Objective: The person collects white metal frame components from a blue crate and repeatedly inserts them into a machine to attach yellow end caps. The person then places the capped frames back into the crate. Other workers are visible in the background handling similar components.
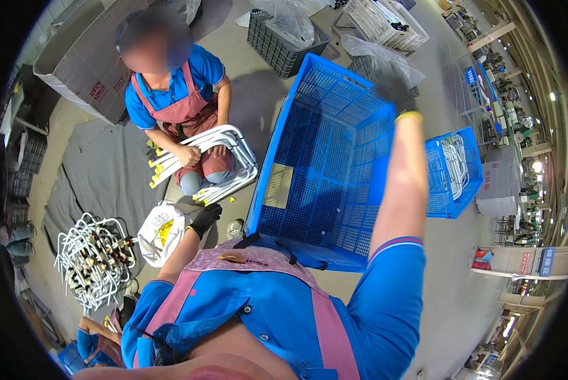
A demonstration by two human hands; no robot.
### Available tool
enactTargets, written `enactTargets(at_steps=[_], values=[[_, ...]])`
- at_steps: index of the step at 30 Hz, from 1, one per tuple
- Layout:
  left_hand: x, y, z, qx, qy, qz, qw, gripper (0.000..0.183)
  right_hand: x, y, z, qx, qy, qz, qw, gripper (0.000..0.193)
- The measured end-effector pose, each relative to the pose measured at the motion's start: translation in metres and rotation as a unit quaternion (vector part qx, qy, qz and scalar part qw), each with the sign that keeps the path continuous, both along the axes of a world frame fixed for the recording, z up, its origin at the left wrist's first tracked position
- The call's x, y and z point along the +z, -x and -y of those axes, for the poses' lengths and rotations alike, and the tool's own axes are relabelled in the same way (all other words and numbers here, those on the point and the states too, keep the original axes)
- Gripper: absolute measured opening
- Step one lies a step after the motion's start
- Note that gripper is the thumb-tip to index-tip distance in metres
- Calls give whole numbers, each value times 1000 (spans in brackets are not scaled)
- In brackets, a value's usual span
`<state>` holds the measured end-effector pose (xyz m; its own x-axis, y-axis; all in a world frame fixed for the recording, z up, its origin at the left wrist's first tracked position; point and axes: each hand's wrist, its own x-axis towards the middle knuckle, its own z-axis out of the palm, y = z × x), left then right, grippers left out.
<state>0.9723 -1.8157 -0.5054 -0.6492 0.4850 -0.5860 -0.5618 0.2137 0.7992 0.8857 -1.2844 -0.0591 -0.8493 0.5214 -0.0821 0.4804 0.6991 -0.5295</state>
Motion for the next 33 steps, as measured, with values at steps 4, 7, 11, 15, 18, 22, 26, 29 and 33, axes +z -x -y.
enactTargets(at_steps=[4, 7, 11, 15, 18, 22, 26, 29, 33], values=[[1, -1, 0, -124, 48, -225, 965, 20, 57, 12, -32, 9, 99, -62, 993, 40], [3, -17, 4, -103, 95, -145, 980, 26, -60, 0, -5, 315, -217, -1, 924, 28], [15, -23, 11, -33, 27, 3, 999, 44, -241, -61, 68, 526, -254, 110, 804, 21], [30, -14, 10, -36, 26, 28, 999, 55, -284, -125, 146, 425, 26, 214, 879, 25], [35, -3, 0, -39, 12, -7, 999, 68, -270, -134, 187, 303, 115, 259, 910, 28], [35, 18, -26, 6, 22, -6, 1000, 94, -258, -134, 215, 294, 125, 231, 919, 28], [54, 55, -47, 51, 24, -82, 995, 112, -255, -144, 225, 269, 134, 198, 933, 35], [91, 75, -57, 52, -43, -156, 985, 95, -256, -150, 230, 233, 174, 218, 932, 36], [146, 98, -40, 33, -52, -269, 961, 68, -271, -147, 240, 118, 381, 232, 887, 43]])
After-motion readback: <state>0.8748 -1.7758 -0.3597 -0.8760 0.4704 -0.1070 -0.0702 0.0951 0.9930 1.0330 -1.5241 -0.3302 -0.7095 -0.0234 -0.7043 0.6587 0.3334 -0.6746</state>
